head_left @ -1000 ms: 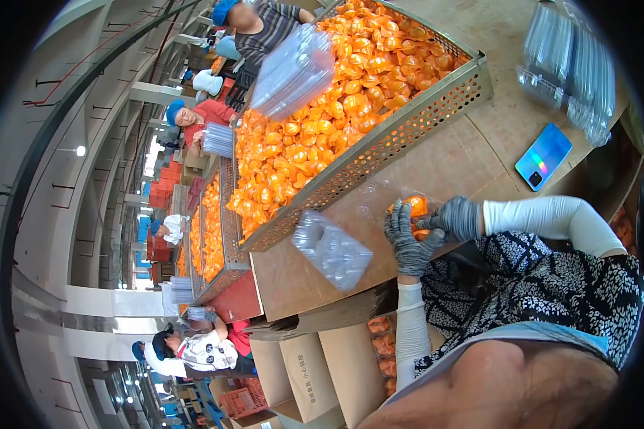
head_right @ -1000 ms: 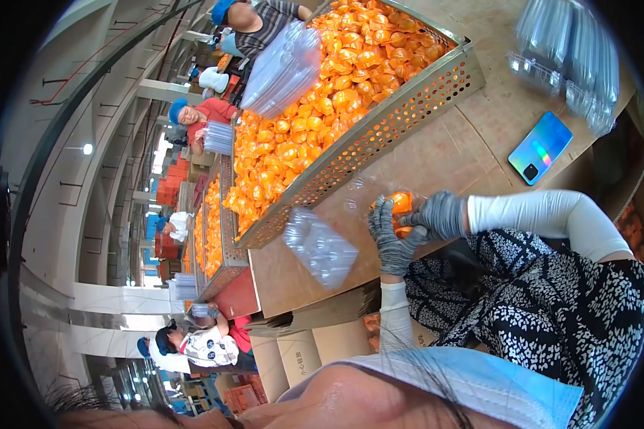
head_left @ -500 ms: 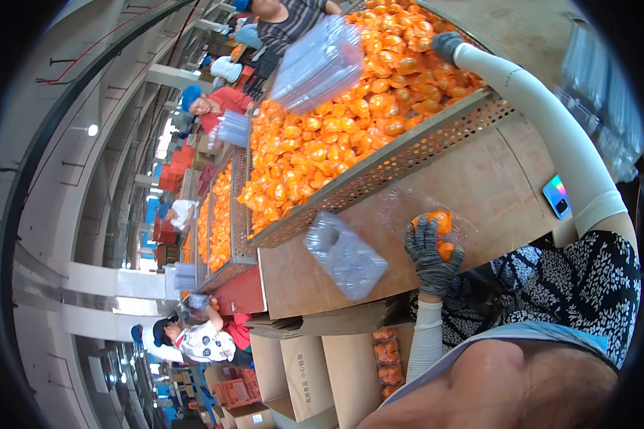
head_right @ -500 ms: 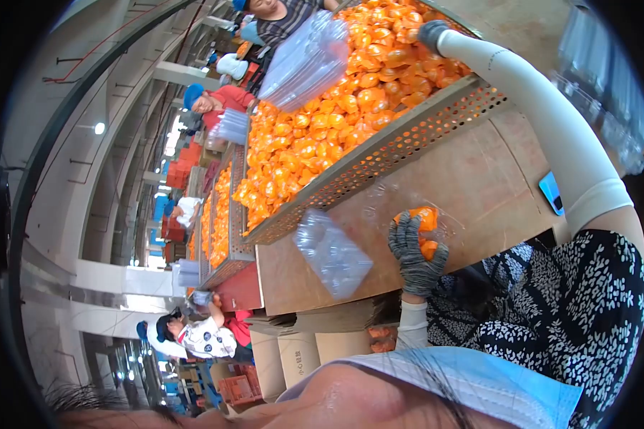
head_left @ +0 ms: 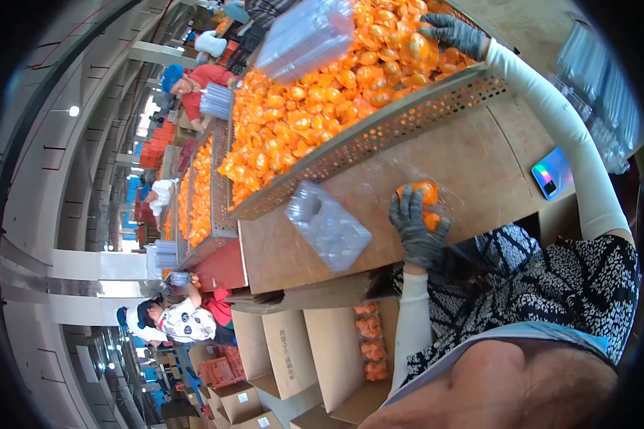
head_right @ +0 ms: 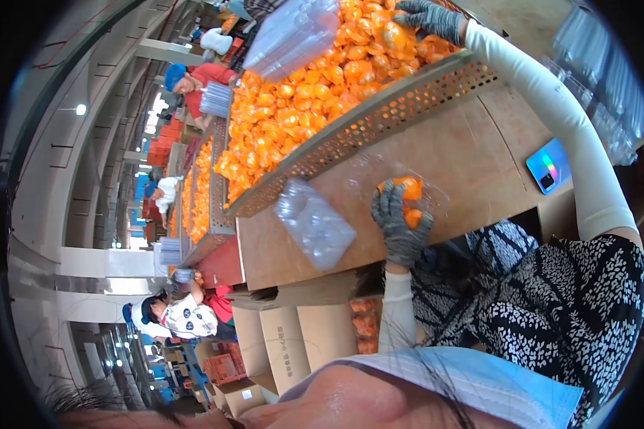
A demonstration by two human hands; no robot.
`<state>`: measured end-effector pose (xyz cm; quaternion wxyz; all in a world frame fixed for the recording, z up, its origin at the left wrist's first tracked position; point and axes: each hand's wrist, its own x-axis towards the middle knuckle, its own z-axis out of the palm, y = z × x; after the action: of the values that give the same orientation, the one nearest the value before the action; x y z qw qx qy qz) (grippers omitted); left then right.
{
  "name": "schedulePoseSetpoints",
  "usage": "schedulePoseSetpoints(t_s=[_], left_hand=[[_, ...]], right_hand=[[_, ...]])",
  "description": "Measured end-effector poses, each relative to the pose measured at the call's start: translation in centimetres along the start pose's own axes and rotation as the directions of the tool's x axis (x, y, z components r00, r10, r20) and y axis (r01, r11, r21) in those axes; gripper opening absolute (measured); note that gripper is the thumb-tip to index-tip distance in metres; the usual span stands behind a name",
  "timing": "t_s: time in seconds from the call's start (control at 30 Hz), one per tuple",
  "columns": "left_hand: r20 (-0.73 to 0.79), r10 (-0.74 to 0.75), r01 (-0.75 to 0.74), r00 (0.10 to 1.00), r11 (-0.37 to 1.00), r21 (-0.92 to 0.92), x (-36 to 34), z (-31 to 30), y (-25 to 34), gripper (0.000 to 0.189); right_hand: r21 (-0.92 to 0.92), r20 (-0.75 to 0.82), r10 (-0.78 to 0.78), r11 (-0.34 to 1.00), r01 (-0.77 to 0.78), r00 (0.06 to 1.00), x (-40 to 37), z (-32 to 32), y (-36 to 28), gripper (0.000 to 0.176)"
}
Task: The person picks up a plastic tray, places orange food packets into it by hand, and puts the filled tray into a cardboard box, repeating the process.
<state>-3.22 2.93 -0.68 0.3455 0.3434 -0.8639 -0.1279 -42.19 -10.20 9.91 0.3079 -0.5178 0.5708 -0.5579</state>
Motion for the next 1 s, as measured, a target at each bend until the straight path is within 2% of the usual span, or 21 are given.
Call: schedulePoseSetpoints(t_s=[0.03, 0.07, 0.13, 0.17, 0.23, 0.3, 0.43, 0.5, 0.53, 0.6, 0.63, 0.67, 0.73, 0.77, 0.8, 0.87, 0.93, 1.0], left_hand=[[-0.008, 0.007, -0.007, 1.0, 1.0, 0.017, 0.0, 0.1, 0.0, 0.07], [0.003, -0.019, 0.019, 1.0, 1.0, 0.013, 0.0, 0.1, 0.0, 0.07], [-0.037, 0.034, -0.033, 0.999, 0.999, 0.026, -0.1, 0.3, -0.3, 0.069], [-0.028, 0.007, -0.006, 1.0, 1.0, 0.028, 0.0, 0.4, -0.4, 0.069], [-0.046, 0.031, -0.03, 0.998, 0.999, 0.019, -0.3, 0.7, -0.8, 0.069], [-0.044, 0.007, -0.006, 0.999, 1.0, 0.017, -0.6, 0.7, -0.8, 0.069], [-0.033, 0.008, -0.008, 0.999, 1.0, 0.009, -0.6, 0.6, -0.8, 0.071], [-0.029, 0.016, -0.016, 0.999, 1.0, 0.014, -0.7, 0.5, -0.7, 0.071], [-0.036, 0.031, -0.031, 0.999, 1.0, 0.005, -0.7, 0.5, -0.6, 0.072], [-0.042, 0.043, -0.044, 0.998, 0.999, -0.009, -0.7, 0.6, -0.5, 0.073], [-0.019, 0.009, -0.009, 1.0, 1.0, 0.007, -0.8, 0.6, -0.3, 0.073], [0.004, -0.025, 0.025, 1.0, 0.999, 0.025, -0.8, 0.6, -0.2, 0.074], [0.011, -0.018, 0.018, 1.0, 1.0, 0.004, -0.8, 0.4, -0.2, 0.075], [0.019, -0.014, 0.014, 1.0, 1.0, -0.019, -0.9, 0.4, -0.2, 0.076], [0.016, -0.012, 0.012, 1.0, 1.0, -0.021, -0.8, 0.3, -0.3, 0.076], [0.026, 0.053, -0.052, 0.998, 0.998, -0.045, -0.7, 0.2, -0.6, 0.078], [0.05, 0.066, -0.064, 0.997, 0.997, -0.046, -0.7, 0.1, -0.7, 0.078], [0.072, 0.077, -0.074, 0.994, 0.996, -0.04, -0.5, -0.1, -0.9, 0.078]], right_hand=[[0.026, 0.136, 0.049, 0.998, -0.053, 0.99, -3.9, 1.1, -3.6, 0.061], [0.2, 0.099, -0.089, 0.978, 0.068, 0.991, -5.1, 2.1, -0.8, 0.046], [0.143, 0.134, -0.105, 0.986, 0.086, 0.985, -9.9, 4.4, -0.6, 0.046], [0.15, 0.154, -0.087, 0.987, 0.063, 0.984, -11.9, 5.5, -0.7, 0.046], [-0.102, 0.216, -0.039, 0.993, 0.062, 0.976, -15.7, 7.5, -0.7, 0.051], [-0.24, 0.121, -0.192, 0.946, 0.216, 0.974, -20.1, 10.1, 0.0, 0.046], [-0.26, 0.233, -0.248, 0.916, 0.306, 0.941, -24.6, 12.9, -0.4, 0.035], [-0.37, 0.13, -0.252, 0.885, 0.283, 0.959, -25.8, 14.4, -0.6, 0.027], [-0.374, 0.129, -0.256, 0.882, 0.286, 0.958, -25.7, 14.9, -0.4, 0.027], [-0.397, 0.165, -0.446, 0.786, 0.473, 0.88, -25.7, 15.9, 0.1, 0.029], [-0.5, 0.174, -0.459, 0.721, 0.48, 0.871, -25.9, 16.6, 0.0, 0.031], [-0.501, 0.174, -0.458, 0.721, 0.479, 0.872, -26.0, 16.5, 0.0, 0.031], [-0.543, 0.368, -0.351, 0.67, 0.505, 0.861, -26.1, 16.3, -0.3, 0.034], [-0.476, 0.409, -0.335, 0.715, 0.512, 0.849, -25.9, 16.0, -0.4, 0.034], [-0.479, 0.409, -0.336, 0.712, 0.513, 0.848, -25.9, 15.5, -0.5, 0.034], [-0.431, 0.445, -0.185, 0.814, 0.39, 0.876, -25.8, 14.2, -0.9, 0.032], [-0.459, 0.445, -0.156, 0.806, 0.374, 0.882, -25.8, 14.7, -1.4, 0.029], [-0.692, 0.451, -0.183, 0.546, 0.472, 0.873, -26.6, 16.2, -1.3, 0.03]])
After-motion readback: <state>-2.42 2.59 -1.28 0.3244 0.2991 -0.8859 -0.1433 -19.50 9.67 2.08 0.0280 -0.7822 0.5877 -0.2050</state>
